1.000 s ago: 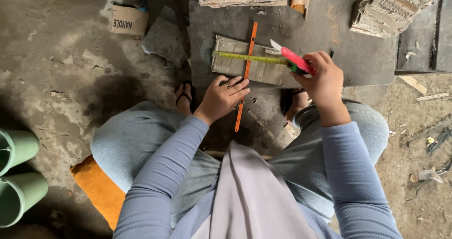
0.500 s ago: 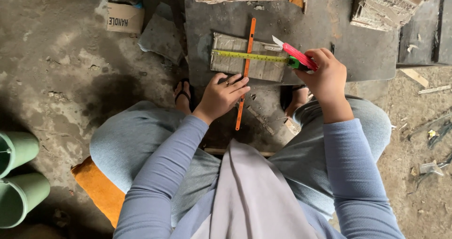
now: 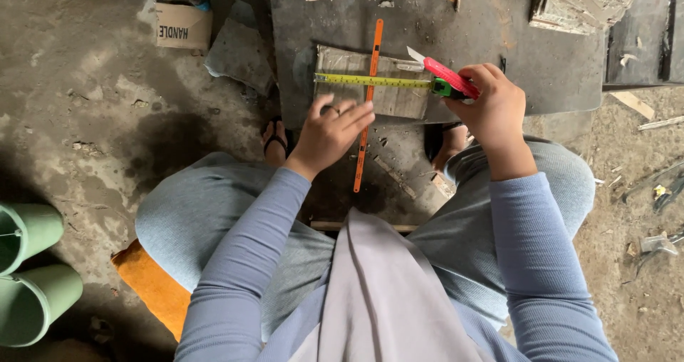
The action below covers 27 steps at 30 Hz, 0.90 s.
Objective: The person measures and marks a piece of cardboard using a tape measure and ruler, then cuts it with a utility knife. The person repeats this process on multiple pieces, separating cut sections and stacking them.
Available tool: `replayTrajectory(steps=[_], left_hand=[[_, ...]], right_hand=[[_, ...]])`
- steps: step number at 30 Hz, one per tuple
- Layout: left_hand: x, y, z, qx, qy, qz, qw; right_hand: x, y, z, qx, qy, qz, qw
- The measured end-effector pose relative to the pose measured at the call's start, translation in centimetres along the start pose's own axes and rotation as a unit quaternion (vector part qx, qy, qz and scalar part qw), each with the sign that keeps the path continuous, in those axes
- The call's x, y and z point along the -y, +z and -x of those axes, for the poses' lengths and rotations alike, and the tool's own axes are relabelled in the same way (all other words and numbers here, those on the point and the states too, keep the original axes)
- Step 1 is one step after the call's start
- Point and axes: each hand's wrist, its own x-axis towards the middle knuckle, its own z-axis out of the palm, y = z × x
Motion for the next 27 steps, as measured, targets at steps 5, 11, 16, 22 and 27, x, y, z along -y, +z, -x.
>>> replayTrajectory(steps=[5, 11, 16, 22, 27], left_hand=[[0.3, -1.1, -1.3, 0.035, 0.004, 0.012, 0.999], [-0.4, 1.2, -0.4, 0.050, -0.042, -0.014, 0.998], [-1.4, -0.7, -2.1, 0.084, -0.070, -0.018, 0.994], [-0.6, -1.6, -2.5, 0.103, -0.067, -0.022, 0.992], [0.7, -2.6, -2.5, 0.093, -0.018, 0.059, 0.994]], right_hand=[[0.1, -0.1, -0.1, -0.001, -0.004, 0.008, 1.000], [-0.2, -0.2, -0.9, -0.035, -0.026, 0.012, 0.999], [-0.2, -1.1, -1.9, -0.050, -0.077, -0.164, 0.982], [-2.8, -1.8, -1.6, -0.078, 0.164, -0.111, 0.977], [-3.6, -0.7, -2.4, -0.128, 0.146, -0.028, 0.981]])
